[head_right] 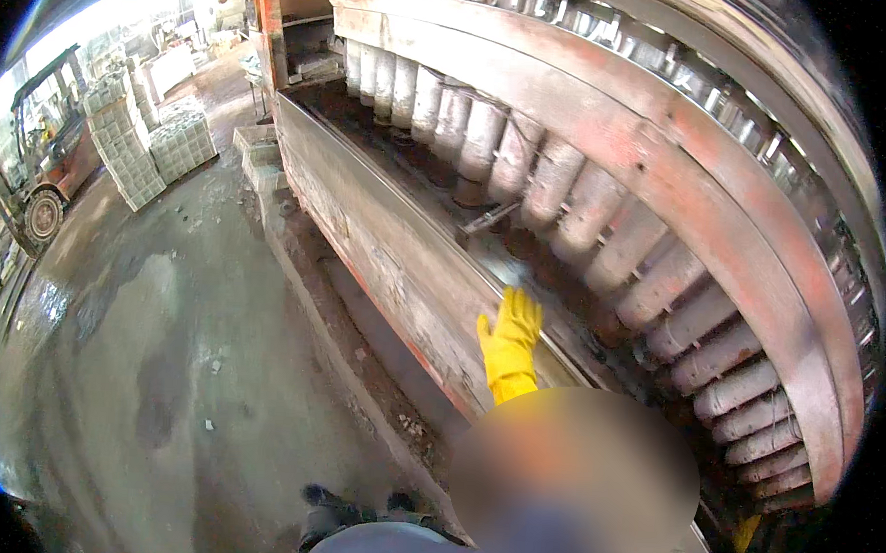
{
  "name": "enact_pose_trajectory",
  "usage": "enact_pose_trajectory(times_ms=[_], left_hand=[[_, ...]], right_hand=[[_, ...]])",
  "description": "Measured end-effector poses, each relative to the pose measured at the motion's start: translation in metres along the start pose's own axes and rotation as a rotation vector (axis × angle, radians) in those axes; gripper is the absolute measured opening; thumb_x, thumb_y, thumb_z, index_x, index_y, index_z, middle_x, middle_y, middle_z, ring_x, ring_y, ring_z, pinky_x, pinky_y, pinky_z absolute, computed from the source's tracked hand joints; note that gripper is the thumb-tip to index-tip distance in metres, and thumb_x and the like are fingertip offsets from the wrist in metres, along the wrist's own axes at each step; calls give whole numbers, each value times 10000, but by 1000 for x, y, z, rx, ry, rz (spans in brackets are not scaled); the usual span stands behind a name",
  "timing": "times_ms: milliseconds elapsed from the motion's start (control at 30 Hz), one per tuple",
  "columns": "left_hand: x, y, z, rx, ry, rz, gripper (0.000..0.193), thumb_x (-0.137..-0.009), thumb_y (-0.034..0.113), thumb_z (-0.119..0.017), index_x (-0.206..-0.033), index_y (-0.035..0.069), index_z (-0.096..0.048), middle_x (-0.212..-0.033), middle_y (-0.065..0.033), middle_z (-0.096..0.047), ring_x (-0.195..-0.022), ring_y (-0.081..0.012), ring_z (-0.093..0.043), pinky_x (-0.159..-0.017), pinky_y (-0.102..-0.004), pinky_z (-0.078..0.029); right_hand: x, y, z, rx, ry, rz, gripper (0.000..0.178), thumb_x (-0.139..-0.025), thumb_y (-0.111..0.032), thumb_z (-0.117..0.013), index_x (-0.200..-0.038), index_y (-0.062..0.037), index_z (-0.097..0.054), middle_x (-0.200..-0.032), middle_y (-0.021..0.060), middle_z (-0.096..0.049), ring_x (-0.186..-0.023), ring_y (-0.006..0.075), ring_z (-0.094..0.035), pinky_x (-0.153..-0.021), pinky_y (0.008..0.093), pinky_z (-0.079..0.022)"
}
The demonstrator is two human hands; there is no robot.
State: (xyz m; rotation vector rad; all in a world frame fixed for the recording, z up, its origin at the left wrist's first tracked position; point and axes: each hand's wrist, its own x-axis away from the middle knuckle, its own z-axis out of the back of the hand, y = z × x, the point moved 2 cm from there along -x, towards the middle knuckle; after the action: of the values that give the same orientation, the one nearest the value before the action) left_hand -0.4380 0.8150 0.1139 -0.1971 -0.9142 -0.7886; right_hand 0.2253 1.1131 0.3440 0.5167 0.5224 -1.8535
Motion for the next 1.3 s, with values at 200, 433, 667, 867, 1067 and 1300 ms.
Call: enact_pose_trajectory(times_ms=[200, 433, 667, 867, 1067, 1300], left_hand=[[-60, 10, 99, 89, 78, 51, 660, -828, 458, -754, -1297, 8, -635, -1237, -230, -671, -1096, -362, -668, -929, -447, -519], [-152, 36, 248, 137, 147, 34, 640, -824, 437, -760, -1273, -3, -641, -1181, -235, -687, -1042, -370, -681, -896, -449, -527], [-293, 96, 420, 29, 489, -431, 620, -825, 394, -771, -1268, -19, -634, -1159, -233, -694, -1016, -365, -688, -871, -450, -535], [-368, 300, 480, 111, 289, -794, 543, -889, 303, -759, -1328, 17, -618, -1338, -208, -629, -1219, -354, -606, -1048, -444, -478], [-249, 461, 484, -198, 359, -1106, 535, -879, 280, -770, -1336, 40, -629, -1339, -183, -647, -1241, -355, -607, -1079, -440, -455], [-199, 675, 560, -123, 394, -1762, 436, -879, 67, -765, -1295, 20, -642, -1305, -175, -670, -1212, -346, -630, -1067, -427, -469]], right_hand=[[-91, -101, -58, 30, -162, -45, 863, -828, -380, -747, -1524, -22, -384, -1422, 205, -531, -1303, 390, -501, -1143, 564, -322], [-156, -160, -88, 59, -465, -276, 563, -865, -447, -727, -1273, -78, -608, -1196, 173, -691, -1075, 391, -666, -925, 523, -512], [-196, -196, -92, -23, -554, -235, 523, -845, -522, -710, -1046, -40, -698, -1049, 224, -718, -1017, 429, -663, -887, 504, -524], [-258, -277, -126, -184, -677, -77, 572, -863, -553, -655, -1065, -22, -722, -1082, 230, -714, -1039, 420, -663, -914, 486, -518], [-247, -297, -124, -243, -769, -136, 551, -870, -555, -650, -1015, -28, -719, -1052, 237, -712, -1013, 426, -660, -902, 492, -514], [-216, -339, -81, -133, -762, -256, 524, -874, -580, -644, -963, -70, -727, -952, 177, -732, -947, 383, -682, -848, 462, -535]])
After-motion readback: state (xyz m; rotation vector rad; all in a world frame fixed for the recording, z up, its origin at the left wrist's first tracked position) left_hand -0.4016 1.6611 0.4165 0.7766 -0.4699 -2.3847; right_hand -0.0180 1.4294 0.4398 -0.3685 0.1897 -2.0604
